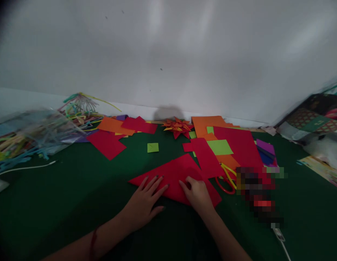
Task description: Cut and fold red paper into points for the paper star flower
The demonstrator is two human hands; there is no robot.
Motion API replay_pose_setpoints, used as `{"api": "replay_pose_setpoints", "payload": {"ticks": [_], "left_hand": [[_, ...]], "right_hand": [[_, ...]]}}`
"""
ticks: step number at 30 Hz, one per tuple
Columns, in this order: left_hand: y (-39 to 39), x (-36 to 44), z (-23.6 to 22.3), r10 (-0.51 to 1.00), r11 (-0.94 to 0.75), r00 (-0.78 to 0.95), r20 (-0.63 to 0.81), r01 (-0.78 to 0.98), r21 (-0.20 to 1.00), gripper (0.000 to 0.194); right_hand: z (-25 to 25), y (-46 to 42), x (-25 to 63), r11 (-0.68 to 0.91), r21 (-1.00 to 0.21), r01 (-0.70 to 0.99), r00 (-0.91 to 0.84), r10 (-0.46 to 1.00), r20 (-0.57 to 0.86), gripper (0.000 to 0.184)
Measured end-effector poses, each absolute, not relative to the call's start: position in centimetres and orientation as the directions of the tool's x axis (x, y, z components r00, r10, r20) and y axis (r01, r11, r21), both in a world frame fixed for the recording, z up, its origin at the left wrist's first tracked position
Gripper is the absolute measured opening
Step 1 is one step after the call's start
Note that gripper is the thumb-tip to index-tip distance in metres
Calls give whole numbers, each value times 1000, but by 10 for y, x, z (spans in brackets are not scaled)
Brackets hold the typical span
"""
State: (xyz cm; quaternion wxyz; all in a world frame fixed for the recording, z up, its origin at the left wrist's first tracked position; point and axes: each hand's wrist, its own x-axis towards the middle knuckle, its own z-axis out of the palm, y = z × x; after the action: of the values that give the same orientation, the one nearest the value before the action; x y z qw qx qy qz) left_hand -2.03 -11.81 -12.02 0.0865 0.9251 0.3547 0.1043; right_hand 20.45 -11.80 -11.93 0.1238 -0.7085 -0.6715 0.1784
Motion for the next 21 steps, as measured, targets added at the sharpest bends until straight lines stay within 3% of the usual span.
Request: {"api": "replay_pose_setpoints", "payload": {"ticks": [8, 16, 21], "left_hand": [[-115, -22, -126, 699, -694, 713, 65, 653, 304, 60], [-110, -24, -124, 689, -697, 723, 41, 647, 308, 66], [-105, -22, -127, 739, -667, 662, 121, 697, 264, 52]], "right_hand": [[-116, -107, 204, -126, -317, 940, 72, 982, -175, 40], [-115, -104, 202, -122, -281, 952, 73, 981, -177, 38], [-120, -105, 203, -79, -280, 957, 43, 991, -130, 37]]}}
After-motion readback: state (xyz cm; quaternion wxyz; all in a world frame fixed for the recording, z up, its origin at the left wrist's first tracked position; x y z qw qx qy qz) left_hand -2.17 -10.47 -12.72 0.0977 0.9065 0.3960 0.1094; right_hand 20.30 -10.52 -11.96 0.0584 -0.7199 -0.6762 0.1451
